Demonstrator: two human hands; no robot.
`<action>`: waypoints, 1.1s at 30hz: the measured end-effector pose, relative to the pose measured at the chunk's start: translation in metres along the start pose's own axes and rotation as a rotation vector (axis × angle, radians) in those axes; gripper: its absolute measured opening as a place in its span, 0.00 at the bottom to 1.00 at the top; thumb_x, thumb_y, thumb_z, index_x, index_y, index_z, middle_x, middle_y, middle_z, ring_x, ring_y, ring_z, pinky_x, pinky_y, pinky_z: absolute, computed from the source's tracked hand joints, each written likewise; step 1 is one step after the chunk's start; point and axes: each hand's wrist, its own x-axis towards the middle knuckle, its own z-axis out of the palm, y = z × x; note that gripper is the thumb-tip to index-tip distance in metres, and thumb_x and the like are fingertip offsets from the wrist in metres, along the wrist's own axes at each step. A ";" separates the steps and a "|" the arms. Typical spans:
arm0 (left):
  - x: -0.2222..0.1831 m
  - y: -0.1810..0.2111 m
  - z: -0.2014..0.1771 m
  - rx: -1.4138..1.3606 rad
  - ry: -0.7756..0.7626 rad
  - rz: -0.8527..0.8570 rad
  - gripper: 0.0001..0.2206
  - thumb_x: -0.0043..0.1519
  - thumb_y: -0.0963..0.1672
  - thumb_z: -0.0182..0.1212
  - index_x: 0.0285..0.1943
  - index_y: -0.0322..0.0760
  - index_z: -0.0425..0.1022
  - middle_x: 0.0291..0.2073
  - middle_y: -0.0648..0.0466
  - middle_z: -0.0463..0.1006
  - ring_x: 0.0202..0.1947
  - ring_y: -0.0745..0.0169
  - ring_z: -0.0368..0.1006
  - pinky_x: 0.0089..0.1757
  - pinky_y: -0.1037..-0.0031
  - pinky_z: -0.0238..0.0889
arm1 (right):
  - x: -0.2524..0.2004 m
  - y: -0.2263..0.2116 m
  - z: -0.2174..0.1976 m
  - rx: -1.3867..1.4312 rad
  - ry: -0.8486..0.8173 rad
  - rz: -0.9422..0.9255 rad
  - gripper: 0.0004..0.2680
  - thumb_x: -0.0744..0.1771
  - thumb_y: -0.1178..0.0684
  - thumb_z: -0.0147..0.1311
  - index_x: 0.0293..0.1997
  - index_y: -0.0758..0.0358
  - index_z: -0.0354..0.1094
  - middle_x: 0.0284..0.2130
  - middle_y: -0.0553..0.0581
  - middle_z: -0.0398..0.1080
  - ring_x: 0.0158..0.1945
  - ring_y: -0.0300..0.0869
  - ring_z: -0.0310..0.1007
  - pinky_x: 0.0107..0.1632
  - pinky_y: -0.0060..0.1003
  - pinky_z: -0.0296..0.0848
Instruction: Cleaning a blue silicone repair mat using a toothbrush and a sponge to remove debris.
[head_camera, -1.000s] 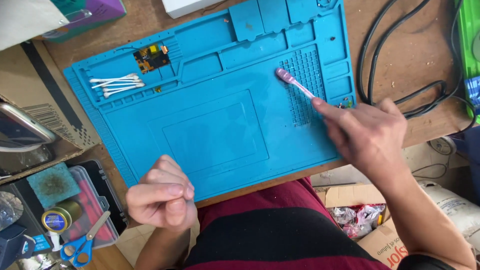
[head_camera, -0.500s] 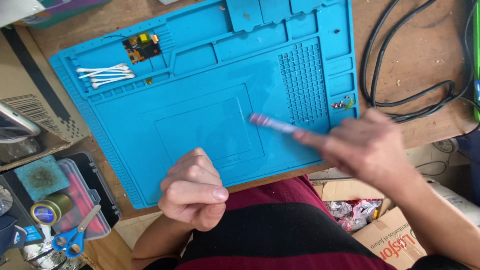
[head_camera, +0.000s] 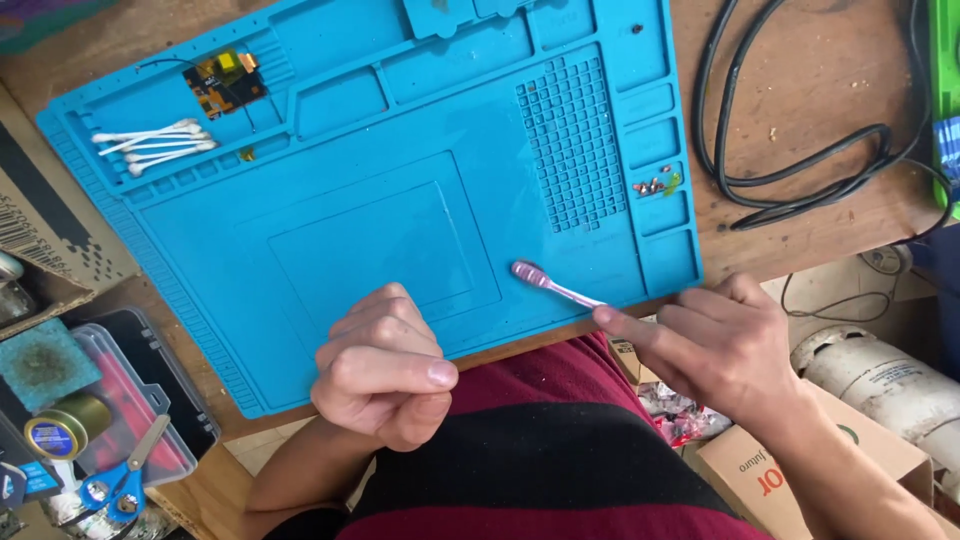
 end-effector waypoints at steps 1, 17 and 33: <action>0.000 -0.001 0.001 -0.002 -0.001 0.001 0.07 0.78 0.46 0.62 0.48 0.43 0.75 0.23 0.61 0.74 0.19 0.68 0.63 0.32 0.68 0.53 | -0.006 0.010 -0.001 -0.002 0.001 0.002 0.15 0.78 0.55 0.58 0.76 0.39 0.75 0.23 0.41 0.61 0.28 0.42 0.63 0.39 0.44 0.52; -0.003 -0.001 -0.005 -0.024 -0.094 -0.033 0.06 0.78 0.47 0.62 0.51 0.44 0.74 0.25 0.60 0.75 0.21 0.67 0.66 0.33 0.68 0.54 | -0.057 -0.004 -0.005 0.029 0.091 0.257 0.14 0.75 0.63 0.67 0.64 0.43 0.84 0.20 0.40 0.66 0.23 0.38 0.58 0.40 0.43 0.49; -0.013 -0.009 -0.006 -0.115 0.019 -0.019 0.04 0.78 0.45 0.62 0.53 0.42 0.75 0.28 0.60 0.77 0.24 0.71 0.72 0.35 0.72 0.58 | -0.082 -0.027 -0.003 0.024 0.128 0.455 0.06 0.77 0.62 0.71 0.58 0.53 0.87 0.19 0.44 0.60 0.23 0.41 0.55 0.40 0.46 0.45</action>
